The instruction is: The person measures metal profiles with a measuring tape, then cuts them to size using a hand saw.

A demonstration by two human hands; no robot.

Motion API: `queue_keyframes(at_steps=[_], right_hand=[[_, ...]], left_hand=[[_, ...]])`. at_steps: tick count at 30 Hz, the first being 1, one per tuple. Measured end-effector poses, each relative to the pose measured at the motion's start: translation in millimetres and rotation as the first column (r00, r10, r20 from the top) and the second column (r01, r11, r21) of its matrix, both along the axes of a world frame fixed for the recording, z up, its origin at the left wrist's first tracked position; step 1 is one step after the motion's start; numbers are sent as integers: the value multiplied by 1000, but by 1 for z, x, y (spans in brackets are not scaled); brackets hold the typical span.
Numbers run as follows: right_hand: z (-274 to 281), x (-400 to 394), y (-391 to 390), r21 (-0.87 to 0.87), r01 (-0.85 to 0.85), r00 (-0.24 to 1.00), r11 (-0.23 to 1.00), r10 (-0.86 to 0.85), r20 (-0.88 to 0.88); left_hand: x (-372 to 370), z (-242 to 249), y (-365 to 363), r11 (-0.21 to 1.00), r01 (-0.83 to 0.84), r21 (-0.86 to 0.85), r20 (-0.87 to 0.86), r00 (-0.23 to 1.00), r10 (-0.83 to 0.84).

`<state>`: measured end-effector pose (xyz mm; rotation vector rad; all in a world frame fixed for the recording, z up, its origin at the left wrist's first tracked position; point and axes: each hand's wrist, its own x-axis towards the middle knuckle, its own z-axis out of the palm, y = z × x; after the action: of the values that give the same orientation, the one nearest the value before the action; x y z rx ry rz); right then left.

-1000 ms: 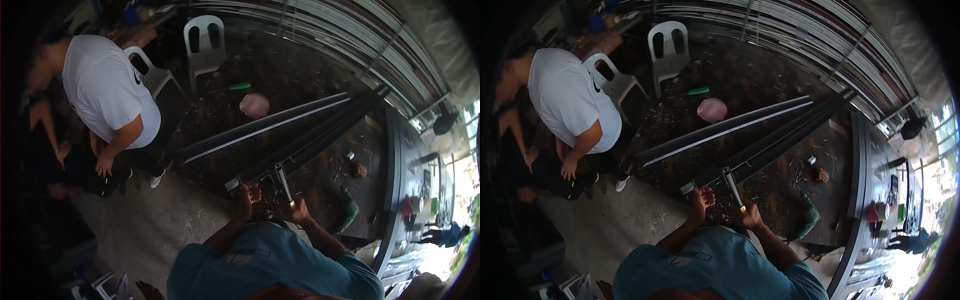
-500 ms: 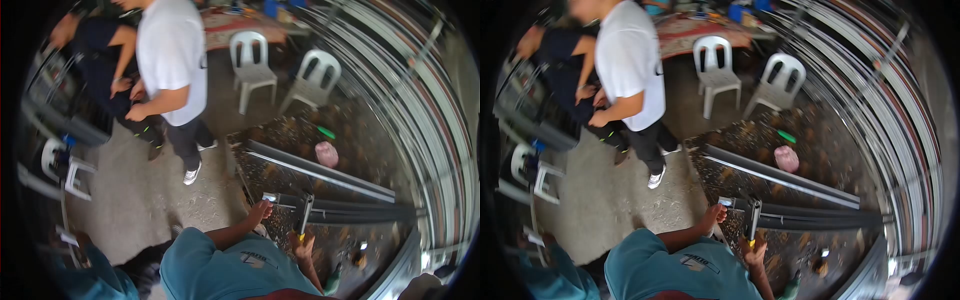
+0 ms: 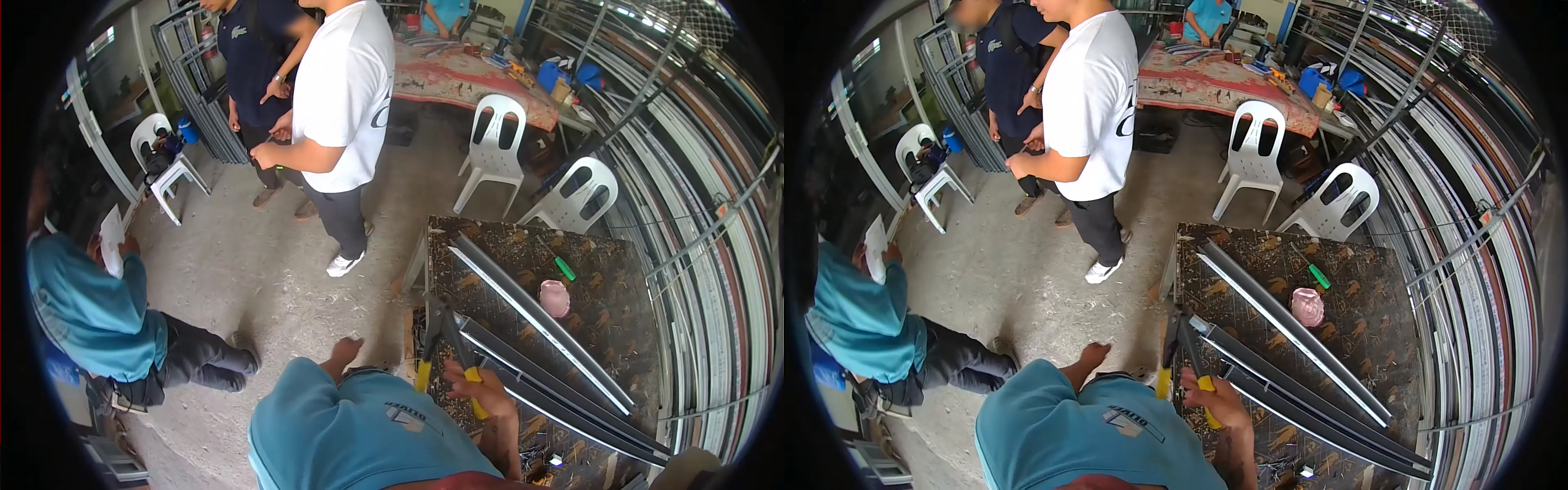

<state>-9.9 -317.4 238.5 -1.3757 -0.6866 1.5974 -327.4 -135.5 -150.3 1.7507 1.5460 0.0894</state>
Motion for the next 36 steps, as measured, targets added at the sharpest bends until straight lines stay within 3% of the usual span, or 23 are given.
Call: queue_keyframes(at_steps=[1,2,3,4,7,9,10,12,13,14,16,17,18,20,22,24,26,28,30,32,34,36], right_hand=[[0,5,-2,0,-102,981,995,101,-166],[-1,9,-4,17,-202,925,979,196,-326],[-5,10,-10,68,-247,921,967,256,-292],[-6,11,-17,71,-253,921,965,263,-288],[-10,13,-40,94,-218,930,971,236,-281],[-18,20,-56,105,-111,965,988,132,-225],[-22,23,-65,114,-122,963,986,146,-226],[-31,29,-84,116,13,960,993,20,-280],[-41,32,-96,142,95,958,985,-51,-283],[-50,35,-107,150,91,959,984,-46,-281],[-67,41,-132,136,251,949,958,-217,-227],[-64,31,-156,98,438,893,894,-418,-169],[-64,23,-168,85,419,901,904,-403,-164],[-65,16,-191,47,664,748,746,-662,-53],[-96,27,-221,66,655,755,753,-655,-17],[-116,35,-244,-81,748,653,658,-711,260],[-173,64,-286,6,706,670,708,-671,317],[-266,120,-341,201,544,727,815,-577,371],[-255,115,-344,117,615,706,780,-610,359],[-210,80,-337,-52,766,616,640,-710,342],[-162,44,-311,83,932,324,354,-912,253],[-167,40,-315,108,953,212,283,-876,432]], left_hand=[[-15,53,-24,991,-136,-12,-18,991,136],[-36,35,-35,970,-224,-98,-121,970,212],[-60,4,-40,973,-169,-157,-204,970,135],[-77,-22,-52,982,-157,-108,-252,960,125],[-80,22,-91,942,-267,-203,-308,931,197],[-72,54,-105,894,-201,-399,-285,954,87],[-71,55,-108,896,-213,-391,-287,952,101],[-70,52,-109,948,151,-280,-197,957,-211],[-69,50,-106,919,333,-212,-169,913,-370],[-65,46,-101,921,331,-204,-170,915,-366],[-49,39,-88,980,110,-167,-348,923,-163],[-46,-3,-71,973,213,-94,-356,905,-232],[-49,-35,-62,951,307,-25,-370,881,-294],[-28,-17,-50,880,467,-82,-310,827,-468],[4,5,-49,885,455,-96,-264,846,-463],[33,19,-59,944,330,11,-145,935,-325],[56,57,-72,952,305,-26,-59,950,-306],[57,85,-80,957,283,-61,22,959,-283],[55,96,-84,921,377,-93,36,926,-376],[46,80,-82,952,296,-71,-12,955,-298],[38,106,-81,922,363,-136,-148,913,-381],[28,128,-81,831,544,-115,-227,800,-555]])
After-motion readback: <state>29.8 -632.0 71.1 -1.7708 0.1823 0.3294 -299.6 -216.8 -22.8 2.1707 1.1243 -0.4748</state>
